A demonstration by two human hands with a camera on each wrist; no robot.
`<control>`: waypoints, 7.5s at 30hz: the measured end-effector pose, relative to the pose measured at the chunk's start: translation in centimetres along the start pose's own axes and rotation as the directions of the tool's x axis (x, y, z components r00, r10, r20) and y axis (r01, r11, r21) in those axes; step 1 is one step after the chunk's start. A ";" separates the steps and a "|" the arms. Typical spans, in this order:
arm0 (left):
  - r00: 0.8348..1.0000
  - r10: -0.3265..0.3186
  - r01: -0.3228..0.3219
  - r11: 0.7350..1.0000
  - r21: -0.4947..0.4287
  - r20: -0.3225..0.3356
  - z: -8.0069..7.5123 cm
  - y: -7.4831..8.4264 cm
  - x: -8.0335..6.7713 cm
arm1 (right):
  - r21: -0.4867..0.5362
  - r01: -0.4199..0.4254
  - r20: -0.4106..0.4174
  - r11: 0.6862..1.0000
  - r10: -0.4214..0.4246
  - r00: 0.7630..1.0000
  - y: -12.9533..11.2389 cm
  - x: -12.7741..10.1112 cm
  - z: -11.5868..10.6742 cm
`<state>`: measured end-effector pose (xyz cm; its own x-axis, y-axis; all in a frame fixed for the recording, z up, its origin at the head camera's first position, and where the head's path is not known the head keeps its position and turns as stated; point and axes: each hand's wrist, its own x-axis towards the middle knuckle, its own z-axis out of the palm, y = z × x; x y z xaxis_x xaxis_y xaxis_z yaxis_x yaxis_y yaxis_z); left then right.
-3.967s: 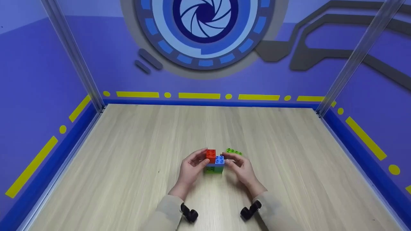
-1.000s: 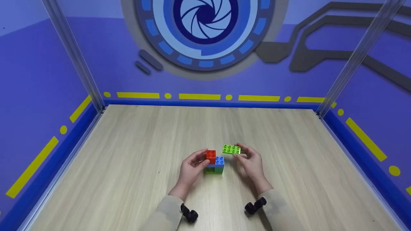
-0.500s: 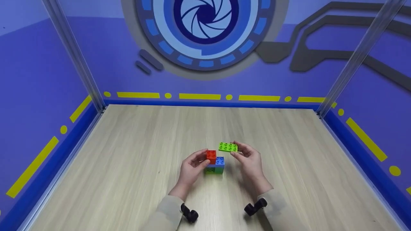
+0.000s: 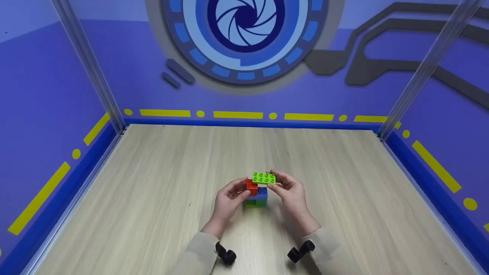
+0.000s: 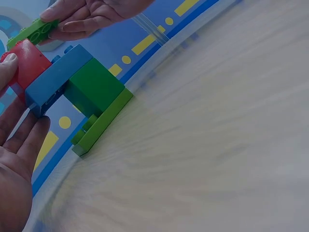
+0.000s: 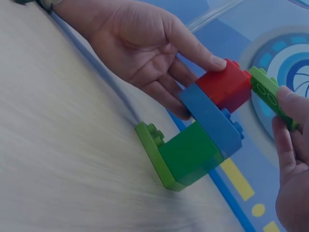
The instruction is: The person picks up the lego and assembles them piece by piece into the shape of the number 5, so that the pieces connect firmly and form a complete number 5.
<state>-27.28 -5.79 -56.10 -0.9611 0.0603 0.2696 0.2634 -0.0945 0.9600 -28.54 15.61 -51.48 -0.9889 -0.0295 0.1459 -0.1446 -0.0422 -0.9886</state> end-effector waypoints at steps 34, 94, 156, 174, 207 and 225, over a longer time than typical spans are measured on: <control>0.999 0.039 -0.039 0.999 0.005 -0.001 0.4 0.8 -0.5 | -0.113 -0.023 0.071 0.993 0.031 0.997 -0.1 -0.4 0.8; 0.998 0.044 -0.046 0.998 -0.036 -0.047 0.8 0.8 -0.5 | -0.141 0.087 0.104 0.986 -0.072 0.992 0.1 -0.3 0.9; 0.996 0.071 -0.068 0.997 0.043 -0.053 0.5 0.4 -0.7 | -0.134 0.195 0.179 0.972 -0.170 0.969 1.5 -0.7 0.4; 0.999 0.051 -0.049 0.994 0.097 -0.016 0.5 0.4 -0.6 | -0.211 0.235 0.261 0.949 -0.177 0.949 3.1 -0.3 -0.2; 0.998 -0.021 0.025 0.996 0.085 -0.051 0.5 0.1 -0.4 | -0.305 0.201 0.328 0.931 -0.095 0.940 4.3 -0.4 -0.5; 0.997 -0.061 0.067 0.989 0.134 -0.045 0.5 -0.4 -0.1 | -0.292 0.166 0.343 0.942 -0.059 0.938 4.8 -0.2 -0.5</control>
<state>-27.29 -5.30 -56.48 -0.9782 0.0214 0.2066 0.2074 0.0433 0.9773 -29.07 15.93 -56.27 -0.9065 -0.3673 0.2082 -0.3108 0.2466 -0.9180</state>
